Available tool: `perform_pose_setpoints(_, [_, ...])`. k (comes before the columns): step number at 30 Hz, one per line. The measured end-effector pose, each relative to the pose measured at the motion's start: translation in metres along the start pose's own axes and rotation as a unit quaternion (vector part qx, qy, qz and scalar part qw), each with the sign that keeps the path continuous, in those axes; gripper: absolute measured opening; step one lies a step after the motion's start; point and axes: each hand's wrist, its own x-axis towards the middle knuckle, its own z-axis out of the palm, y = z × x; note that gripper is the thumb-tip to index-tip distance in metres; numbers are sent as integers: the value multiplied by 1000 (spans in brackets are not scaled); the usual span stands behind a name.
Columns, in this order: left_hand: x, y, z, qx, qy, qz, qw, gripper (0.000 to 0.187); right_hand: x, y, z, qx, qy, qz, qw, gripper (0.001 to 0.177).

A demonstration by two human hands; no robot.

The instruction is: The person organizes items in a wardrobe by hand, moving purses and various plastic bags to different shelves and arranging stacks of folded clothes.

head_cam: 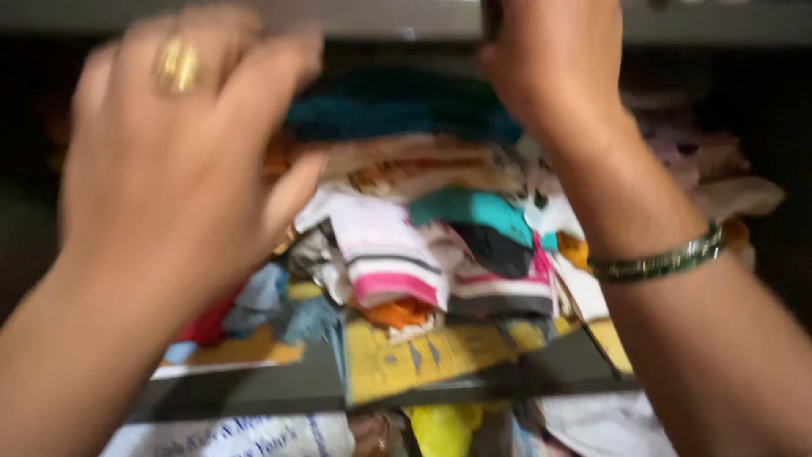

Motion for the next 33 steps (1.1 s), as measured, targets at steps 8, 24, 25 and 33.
perform_pose_setpoints(8, [85, -54, 61, 4, 15, -41, 999, 24, 18, -21, -26, 70, -8, 23, 997, 29])
perform_pose_setpoints(24, [72, -50, 70, -37, 139, -68, 987, 26, 15, -24, -28, 37, -60, 58, 996, 32])
perform_pose_setpoints(25, [73, -51, 69, -34, 151, -64, 986, 30, 9, -25, -29, 33, -67, 58, 996, 34])
perform_pose_setpoints(33, [78, -53, 51, -138, 34, -90, 986, 46, 29, -30, -41, 14, -143, 82, 986, 59])
